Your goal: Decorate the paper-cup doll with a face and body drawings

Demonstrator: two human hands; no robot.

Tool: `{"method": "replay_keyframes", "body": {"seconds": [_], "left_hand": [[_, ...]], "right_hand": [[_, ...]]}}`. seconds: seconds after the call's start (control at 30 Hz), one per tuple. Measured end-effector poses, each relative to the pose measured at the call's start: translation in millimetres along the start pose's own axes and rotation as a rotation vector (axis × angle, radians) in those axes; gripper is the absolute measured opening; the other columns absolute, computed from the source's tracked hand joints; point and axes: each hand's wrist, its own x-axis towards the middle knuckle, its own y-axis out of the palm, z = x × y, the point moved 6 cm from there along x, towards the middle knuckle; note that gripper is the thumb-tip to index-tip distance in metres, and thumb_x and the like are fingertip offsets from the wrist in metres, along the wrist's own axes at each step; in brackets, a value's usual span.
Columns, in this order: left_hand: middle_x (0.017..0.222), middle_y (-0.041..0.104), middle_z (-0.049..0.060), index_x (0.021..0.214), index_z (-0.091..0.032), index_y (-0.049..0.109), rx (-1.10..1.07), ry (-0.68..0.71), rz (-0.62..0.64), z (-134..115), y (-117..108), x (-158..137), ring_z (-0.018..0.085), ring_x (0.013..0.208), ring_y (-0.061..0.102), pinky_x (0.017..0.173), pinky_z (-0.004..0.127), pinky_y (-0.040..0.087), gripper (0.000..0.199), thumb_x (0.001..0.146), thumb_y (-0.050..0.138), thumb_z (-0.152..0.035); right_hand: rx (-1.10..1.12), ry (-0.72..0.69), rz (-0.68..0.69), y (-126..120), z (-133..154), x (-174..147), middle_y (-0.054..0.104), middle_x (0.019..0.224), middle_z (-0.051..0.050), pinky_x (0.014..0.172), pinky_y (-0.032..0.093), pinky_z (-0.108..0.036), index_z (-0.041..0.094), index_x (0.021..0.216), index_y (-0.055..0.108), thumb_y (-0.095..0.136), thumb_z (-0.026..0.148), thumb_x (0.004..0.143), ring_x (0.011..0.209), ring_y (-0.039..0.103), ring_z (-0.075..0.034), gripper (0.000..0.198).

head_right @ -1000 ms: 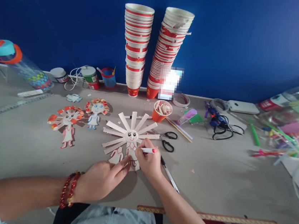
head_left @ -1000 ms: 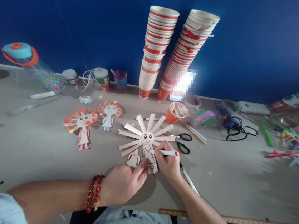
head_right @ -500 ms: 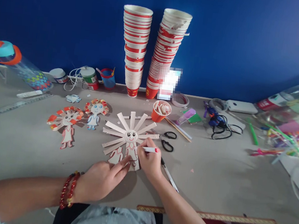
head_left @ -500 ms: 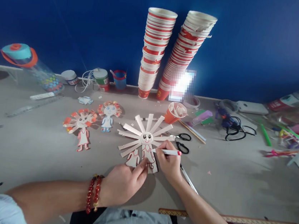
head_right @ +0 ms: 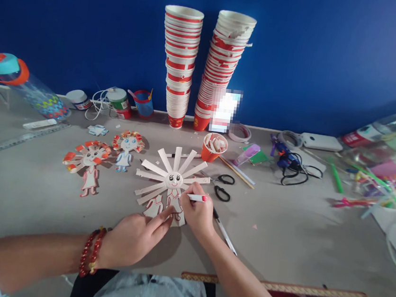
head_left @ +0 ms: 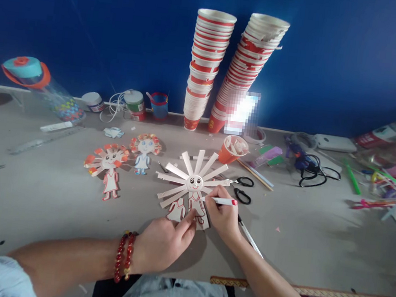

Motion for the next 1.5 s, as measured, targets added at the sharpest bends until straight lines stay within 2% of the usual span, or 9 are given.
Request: {"method": "replay_keyframes", "body": {"seconds": [0.2,0.47,0.6,0.9,1.07,1.27,1.5], "left_hand": [[0.151,0.037,0.026,0.142,-0.007,0.045,-0.032,-0.004,0.009,1.2,-1.1,0.1,0.013,0.059,0.063,0.046,0.029,0.050,0.052,0.091,0.046,-0.017],[0.150,0.042,0.021,0.144,-0.011,0.044,-0.108,-0.029,0.041,5.7,-2.5,2.4,0.012,0.061,0.064,0.047,0.027,0.050,0.056,0.088,0.048,-0.015],[0.150,0.042,0.020,0.144,-0.013,0.044,-0.105,-0.037,0.044,7.1,-2.3,1.6,0.012,0.059,0.064,0.046,0.027,0.050,0.056,0.088,0.050,-0.017],[0.153,0.040,0.015,0.145,-0.021,0.044,-0.150,-0.092,0.010,11.0,-5.2,-0.8,0.014,0.061,0.064,0.052,0.030,0.054,0.054,0.092,0.050,-0.020],[0.153,0.040,0.013,0.143,-0.020,0.047,-0.187,-0.107,0.014,12.9,-4.1,-1.5,0.014,0.064,0.065,0.054,0.029,0.055,0.054,0.090,0.051,-0.018],[0.151,0.041,0.015,0.143,-0.022,0.047,-0.237,-0.116,0.008,15.7,-2.1,-1.7,0.013,0.065,0.065,0.056,0.028,0.053,0.054,0.089,0.052,-0.017],[0.153,0.039,0.011,0.144,-0.023,0.045,-0.283,-0.126,0.037,19.5,-4.8,-0.6,0.013,0.069,0.066,0.058,0.028,0.053,0.056,0.089,0.051,-0.017]], "right_hand": [[0.176,-0.010,-0.115,-9.1,2.6,-0.1,0.046,0.056,0.005,0.049,0.032,-0.024,0.021,0.067,0.048,0.052,0.016,0.082,0.051,0.039,-0.011,0.016],[0.290,0.047,0.008,-9.5,8.2,-4.9,0.054,0.057,0.004,0.048,0.039,-0.024,0.021,0.071,0.052,0.056,0.018,0.080,0.049,0.050,-0.012,0.010],[0.301,0.042,0.026,-11.3,9.3,-7.0,0.057,0.057,0.004,0.048,0.040,-0.023,0.021,0.074,0.054,0.057,0.020,0.083,0.050,0.052,-0.012,0.010],[0.223,0.004,0.092,-14.5,12.9,-16.2,0.055,0.060,0.003,0.050,0.039,-0.023,0.020,0.070,0.054,0.055,0.018,0.081,0.052,0.049,-0.012,0.012],[0.113,-0.062,0.197,-1.4,12.6,-24.1,0.053,0.060,0.003,0.049,0.036,-0.023,0.020,0.068,0.054,0.055,0.016,0.078,0.052,0.045,-0.011,0.011],[0.113,-0.062,0.151,3.0,13.3,-20.6,0.050,0.056,0.004,0.048,0.035,-0.022,0.021,0.067,0.050,0.053,0.016,0.077,0.049,0.044,-0.011,0.012],[0.060,-0.092,0.225,8.0,17.6,-21.0,0.055,0.058,0.004,0.049,0.037,-0.021,0.021,0.068,0.051,0.052,0.014,0.075,0.049,0.046,-0.010,0.010]]}}
